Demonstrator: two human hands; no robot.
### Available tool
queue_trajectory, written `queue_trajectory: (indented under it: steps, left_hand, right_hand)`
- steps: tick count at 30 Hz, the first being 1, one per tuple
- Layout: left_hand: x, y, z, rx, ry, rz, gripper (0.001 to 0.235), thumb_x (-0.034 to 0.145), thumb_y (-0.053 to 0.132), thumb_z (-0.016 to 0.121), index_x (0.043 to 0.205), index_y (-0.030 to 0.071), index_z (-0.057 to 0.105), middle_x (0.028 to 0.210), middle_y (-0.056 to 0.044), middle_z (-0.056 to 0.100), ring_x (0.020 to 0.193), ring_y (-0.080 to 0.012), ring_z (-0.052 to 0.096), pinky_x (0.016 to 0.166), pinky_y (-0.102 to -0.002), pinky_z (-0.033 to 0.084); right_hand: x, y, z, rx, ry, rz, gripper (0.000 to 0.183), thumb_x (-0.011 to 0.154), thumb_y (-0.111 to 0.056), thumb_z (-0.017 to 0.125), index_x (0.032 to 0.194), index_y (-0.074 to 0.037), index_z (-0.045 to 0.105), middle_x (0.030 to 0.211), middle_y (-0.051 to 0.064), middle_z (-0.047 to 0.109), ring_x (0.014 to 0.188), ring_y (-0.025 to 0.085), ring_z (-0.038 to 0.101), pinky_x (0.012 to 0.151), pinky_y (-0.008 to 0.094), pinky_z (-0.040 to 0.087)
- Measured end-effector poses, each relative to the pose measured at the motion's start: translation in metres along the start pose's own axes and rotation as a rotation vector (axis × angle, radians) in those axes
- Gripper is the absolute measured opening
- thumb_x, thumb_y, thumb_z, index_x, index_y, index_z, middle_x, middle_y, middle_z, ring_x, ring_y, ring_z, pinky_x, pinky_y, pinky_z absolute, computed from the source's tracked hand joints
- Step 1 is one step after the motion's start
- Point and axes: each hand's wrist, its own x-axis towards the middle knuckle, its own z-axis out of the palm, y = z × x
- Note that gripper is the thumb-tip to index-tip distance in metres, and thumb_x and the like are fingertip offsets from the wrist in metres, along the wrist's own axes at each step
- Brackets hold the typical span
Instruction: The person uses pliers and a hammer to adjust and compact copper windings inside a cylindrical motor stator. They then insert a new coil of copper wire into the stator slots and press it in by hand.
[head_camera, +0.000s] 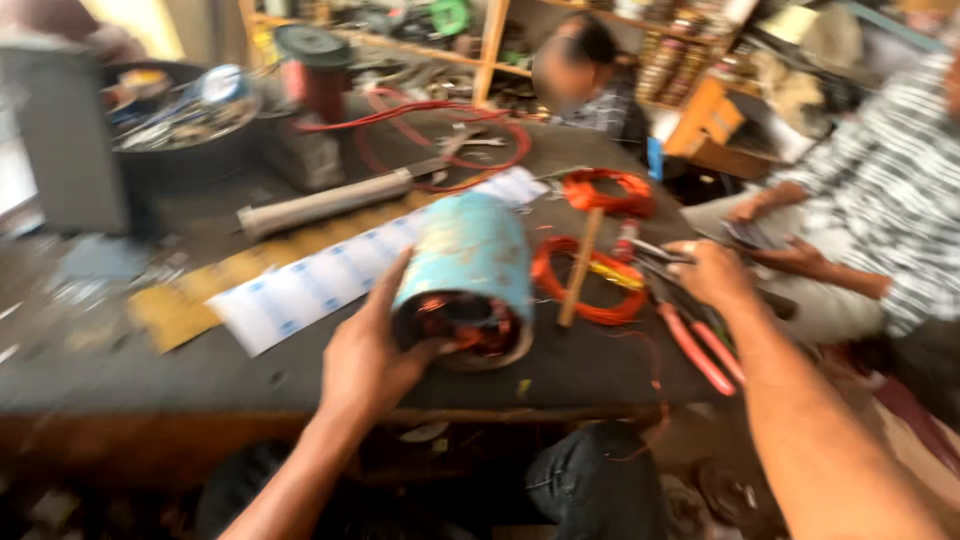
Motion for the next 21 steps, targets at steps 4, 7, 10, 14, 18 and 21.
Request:
queue_trajectory:
  steps: [4,7,10,14,18,21]
  left_hand:
    - [0.002,-0.006,-0.002,0.001,-0.053,-0.030,0.110,0.064,0.036,0.092,0.156,0.034,0.032,0.111,-0.015,0.074,0.105,-0.0384,0.068,0.087,-0.050,0.053]
    - [0.001,-0.012,-0.005,-0.045,-0.076,0.020,0.110,0.066,0.035,0.090,0.157,0.031,0.030,0.109,-0.015,0.074,0.102,-0.0376,0.069,0.087,-0.050,0.052]
    - [0.003,-0.019,-0.002,-0.083,-0.023,0.131,0.112,0.064,0.033,0.091,0.157,0.026,0.029,0.112,-0.016,0.073,0.101,-0.0384,0.069,0.085,-0.050,0.051]
    - [0.005,-0.020,-0.002,-0.084,-0.031,0.146,0.114,0.064,0.032,0.091,0.158,0.024,0.027,0.112,-0.016,0.073,0.100,-0.0383,0.069,0.084,-0.050,0.052]
    - [-0.001,-0.018,-0.006,-0.086,-0.055,0.113,0.112,0.066,0.032,0.091,0.158,0.025,0.027,0.109,-0.013,0.074,0.100,-0.0370,0.070,0.083,-0.049,0.052]
    - [-0.003,-0.018,-0.008,-0.099,-0.045,0.093,0.109,0.065,0.031,0.091,0.157,0.026,0.031,0.106,-0.014,0.074,0.100,-0.0367,0.070,0.083,-0.049,0.052]
  right_hand:
    - [0.003,0.004,-0.010,-0.174,0.109,-0.154,0.042,0.089,-0.020,0.071,0.130,-0.031,0.073,0.117,0.020,0.072,0.110,0.040,0.068,0.093,0.050,0.053]
    - [-0.040,-0.035,-0.042,-0.188,0.260,-0.244,0.050,0.092,-0.013,0.065,0.142,-0.019,0.069,0.107,0.025,0.069,0.102,0.042,0.068,0.088,0.050,0.054]
    - [-0.127,-0.079,-0.078,0.336,0.348,-0.387,0.044,0.108,-0.004,0.055,0.152,-0.003,0.056,0.101,0.020,0.065,0.088,0.029,0.063,0.085,0.042,0.052]
    - [-0.246,-0.163,-0.089,0.579,0.196,-0.585,0.049,0.099,-0.001,0.048,0.147,-0.008,0.054,0.073,-0.002,0.064,0.064,0.008,0.061,0.072,0.026,0.057]
    - [-0.287,-0.248,-0.091,0.312,0.142,-0.520,0.057,0.087,0.005,0.055,0.139,-0.015,0.062,0.077,0.009,0.059,0.062,0.019,0.063,0.058,0.033,0.056]
    - [-0.279,-0.277,-0.102,0.214,0.150,-0.561,0.062,0.085,0.007,0.057,0.143,-0.015,0.060,0.076,0.014,0.053,0.062,0.030,0.061,0.059,0.041,0.052]
